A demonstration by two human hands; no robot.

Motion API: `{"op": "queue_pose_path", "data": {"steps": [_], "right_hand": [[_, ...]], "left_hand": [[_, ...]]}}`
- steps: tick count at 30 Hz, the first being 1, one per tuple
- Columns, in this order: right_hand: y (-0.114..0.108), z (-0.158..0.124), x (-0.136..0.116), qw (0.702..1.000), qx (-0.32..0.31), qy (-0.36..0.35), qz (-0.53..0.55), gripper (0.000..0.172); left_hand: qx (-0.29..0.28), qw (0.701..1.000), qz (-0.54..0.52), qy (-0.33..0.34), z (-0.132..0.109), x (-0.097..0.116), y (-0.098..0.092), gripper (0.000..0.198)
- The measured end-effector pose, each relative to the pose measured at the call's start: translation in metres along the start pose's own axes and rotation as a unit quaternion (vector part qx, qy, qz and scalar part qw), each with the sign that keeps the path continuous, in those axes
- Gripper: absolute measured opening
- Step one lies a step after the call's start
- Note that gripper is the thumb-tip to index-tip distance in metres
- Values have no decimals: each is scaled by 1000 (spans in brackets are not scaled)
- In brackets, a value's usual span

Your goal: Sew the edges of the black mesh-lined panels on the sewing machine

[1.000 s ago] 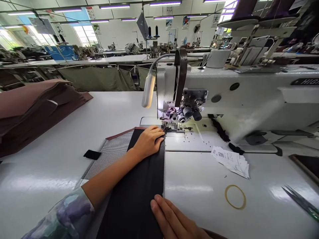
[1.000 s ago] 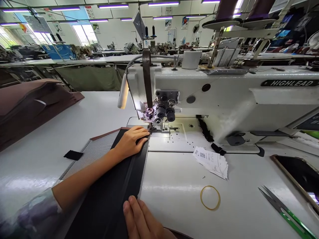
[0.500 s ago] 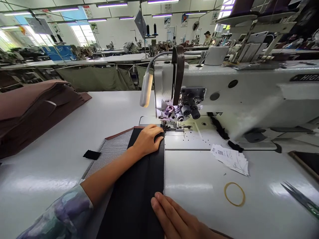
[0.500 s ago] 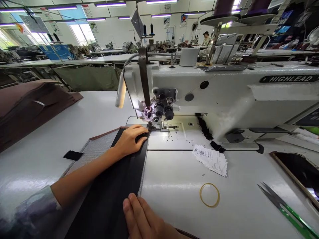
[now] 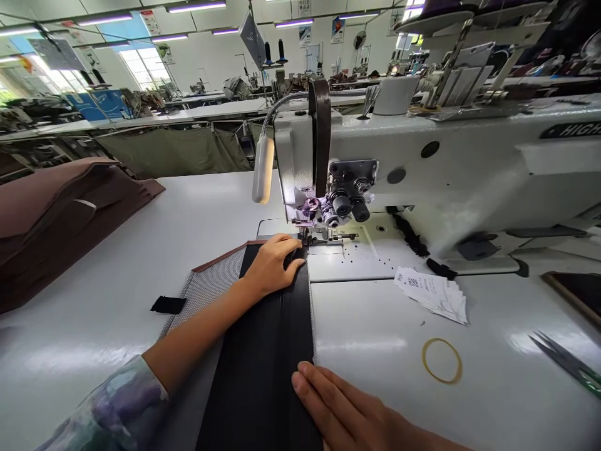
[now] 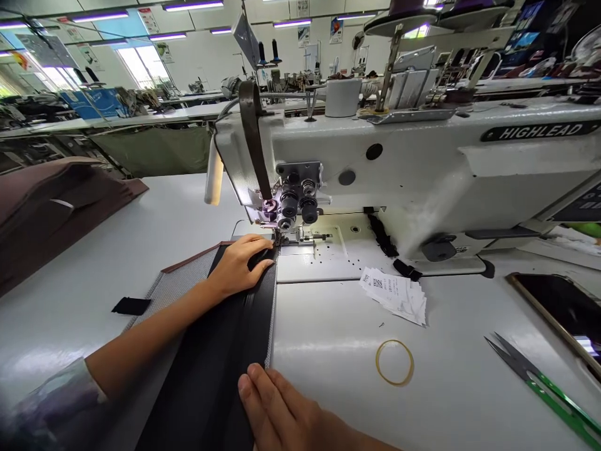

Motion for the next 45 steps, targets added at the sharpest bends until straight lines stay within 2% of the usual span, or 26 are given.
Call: {"op": "queue_pose_path", "data": {"steps": [11,16,21,25,35,41,45], "right_hand": [[5,4,-2,998,10,60,-10,40],[1,5,-13,987,9,122,-108,34],[3,-2,-18,985,-17,99,-140,31],[5,-5,-17,988,-46,73,-131,33],[5,1,-15,989,-40,75,-122,33],[7,-1,-18,988,-59,61,-128,29],[8,-1,-16,989,-48,79,-115,29]], "left_hand": [[20,999,0,27,6,-9,5,14],[12,999,5,38,4,-7,4,15],[-23,1000,-5,2,-20,9,-4,31],[-38,999,-17,-17,-31,15,-7,33],[-36,999,-12,-18,-26,13,-6,33],[-43,999,-20,-24,-26,11,-6,35],[-47,998,-25,-28,-24,10,-6,34]]}}
Point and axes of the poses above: each hand's wrist, its own z-axis towards the middle knuckle, its own y-axis out of the palm, x = y × z, the point moved 2 cm from there along z, towards the middle knuckle, and after that the axes turned 2 degrees about z, right-handed, at the moved point
